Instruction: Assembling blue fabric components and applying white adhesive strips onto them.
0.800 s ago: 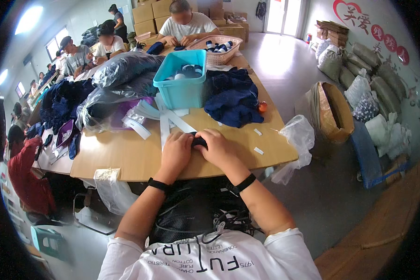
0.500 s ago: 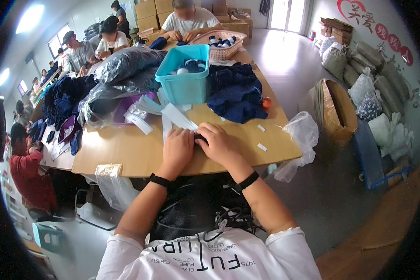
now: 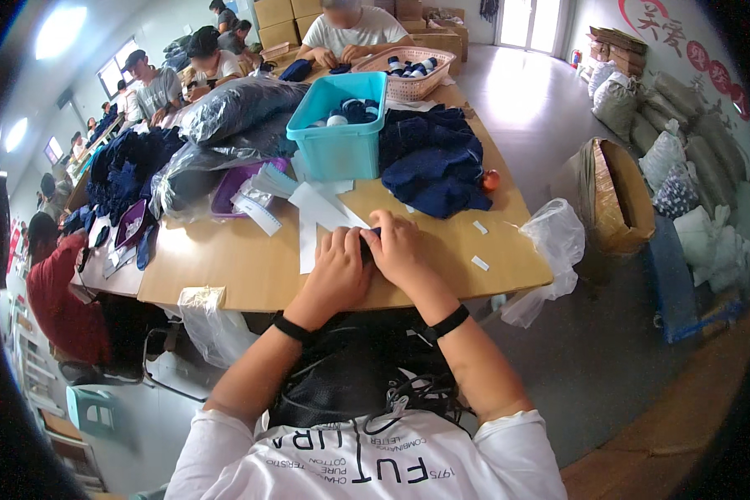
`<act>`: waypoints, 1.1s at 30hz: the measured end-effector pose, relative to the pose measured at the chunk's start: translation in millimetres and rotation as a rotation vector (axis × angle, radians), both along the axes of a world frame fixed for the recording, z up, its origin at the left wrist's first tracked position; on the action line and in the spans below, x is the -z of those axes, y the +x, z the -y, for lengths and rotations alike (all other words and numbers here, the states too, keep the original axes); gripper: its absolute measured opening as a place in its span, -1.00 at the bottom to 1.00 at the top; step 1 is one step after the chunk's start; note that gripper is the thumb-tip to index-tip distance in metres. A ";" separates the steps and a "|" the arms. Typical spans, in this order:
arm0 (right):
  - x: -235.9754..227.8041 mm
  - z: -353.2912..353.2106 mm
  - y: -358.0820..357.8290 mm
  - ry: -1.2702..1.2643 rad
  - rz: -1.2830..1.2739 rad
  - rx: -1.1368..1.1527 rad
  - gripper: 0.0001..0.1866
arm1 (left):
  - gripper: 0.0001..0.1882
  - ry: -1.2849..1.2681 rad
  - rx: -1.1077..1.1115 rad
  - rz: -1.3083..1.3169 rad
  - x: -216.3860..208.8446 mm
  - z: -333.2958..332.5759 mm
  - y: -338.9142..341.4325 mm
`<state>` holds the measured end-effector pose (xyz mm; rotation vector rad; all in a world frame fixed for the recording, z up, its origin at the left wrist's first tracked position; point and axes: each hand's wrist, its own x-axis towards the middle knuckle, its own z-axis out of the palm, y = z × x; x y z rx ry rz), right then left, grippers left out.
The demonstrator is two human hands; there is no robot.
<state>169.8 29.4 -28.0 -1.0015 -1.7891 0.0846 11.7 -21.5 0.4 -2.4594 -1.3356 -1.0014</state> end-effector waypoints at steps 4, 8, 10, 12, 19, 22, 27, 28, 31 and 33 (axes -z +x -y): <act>-2.0 2.4 2.9 -0.166 -0.020 -0.078 -0.64 | -0.61 -0.055 -0.093 -0.187 1.9 -8.9 -3.5; -18.6 32.7 20.9 -0.502 -0.304 -0.394 -0.58 | -0.69 -0.206 -0.019 -0.148 -1.4 2.1 -5.8; -29.4 54.3 26.5 -0.412 -0.309 -0.509 -0.47 | -0.61 -0.328 0.011 0.053 -38.3 28.8 -10.3; -44.1 67.2 27.2 -0.372 -0.298 -0.563 -0.43 | -0.57 -0.409 0.004 0.141 -64.5 46.8 -16.0; -66.5 51.0 12.4 -0.393 -0.225 -0.483 -0.55 | -0.56 -0.274 0.025 0.304 -64.4 37.1 -24.6; -77.0 49.1 11.7 -0.507 -0.058 -0.524 -0.61 | -0.55 -0.329 0.001 0.332 -64.9 35.2 -31.2; -68.6 40.8 5.7 -0.298 -0.006 -0.557 -0.77 | -0.59 -0.374 0.049 0.434 -66.9 27.2 -36.7; -68.3 38.4 5.8 -0.304 -0.003 -0.555 -0.77 | -0.59 -0.378 0.050 0.439 -67.5 25.4 -37.6; -66.2 35.5 6.4 -0.167 0.049 -0.525 -0.82 | -0.61 -0.437 0.087 0.503 -67.8 21.5 -40.2; -60.8 35.8 4.1 -0.310 -0.049 -0.516 -0.81 | -0.61 -0.382 0.108 0.500 -60.7 16.0 -45.4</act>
